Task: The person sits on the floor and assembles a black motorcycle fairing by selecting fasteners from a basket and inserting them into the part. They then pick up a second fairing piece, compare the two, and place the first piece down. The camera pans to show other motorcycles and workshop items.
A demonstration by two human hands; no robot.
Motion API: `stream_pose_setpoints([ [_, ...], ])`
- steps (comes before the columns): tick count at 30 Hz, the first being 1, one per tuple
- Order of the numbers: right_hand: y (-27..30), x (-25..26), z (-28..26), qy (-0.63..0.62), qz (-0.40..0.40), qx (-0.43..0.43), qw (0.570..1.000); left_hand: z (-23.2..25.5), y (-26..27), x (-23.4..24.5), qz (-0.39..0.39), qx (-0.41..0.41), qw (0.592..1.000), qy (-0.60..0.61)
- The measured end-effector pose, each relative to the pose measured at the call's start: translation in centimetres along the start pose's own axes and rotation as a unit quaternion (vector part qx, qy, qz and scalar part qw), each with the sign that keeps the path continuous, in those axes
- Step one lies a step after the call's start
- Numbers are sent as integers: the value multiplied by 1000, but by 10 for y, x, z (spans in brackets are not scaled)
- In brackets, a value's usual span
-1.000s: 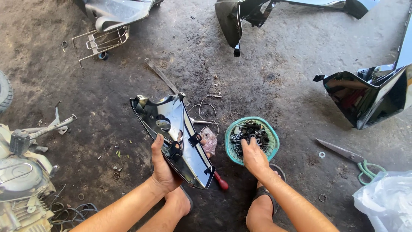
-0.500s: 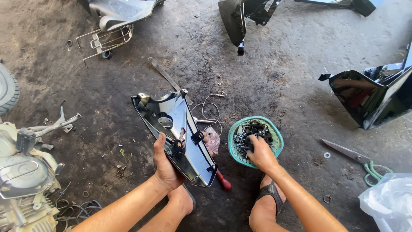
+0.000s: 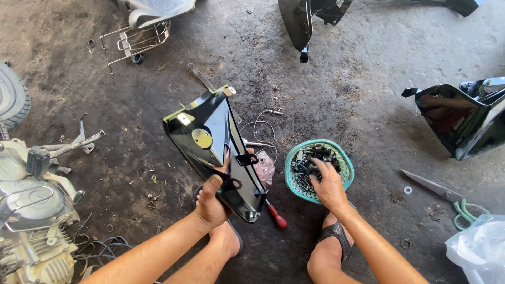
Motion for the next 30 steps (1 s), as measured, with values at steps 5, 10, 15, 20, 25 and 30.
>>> stream_pose_setpoints([
  [5, 1, 4, 1, -8, 14, -34, 999, 13, 4, -18, -96, -55, 987, -114],
  [10, 2, 7, -1, 16, 46, -4, 999, 20, 12, -33, -157, -158, 937, -270],
  [15, 2, 6, 2, 22, 42, -14, 999, -35, 11, 87, -164, -109, 939, -283],
  [20, 2, 4, 4, 24, 50, -15, 998, -43, 19, 81, -174, -49, 937, -300],
  [25, 2, 4, 4, 24, 58, -16, 998, -59, 21, 91, -185, 14, 930, -316],
  [30, 2, 5, 3, 20, 62, -16, 998, -83, 28, 123, -264, 49, 895, -355],
])
Point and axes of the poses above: each hand's wrist, its own y-axis away from the middle knuckle, its own x-axis out of the back of the hand, z = x × y, the point moved 8 cm from there along -y, towards the middle knuckle, and after that the axes turned 10 degrees about y, right-handed, at the moved point
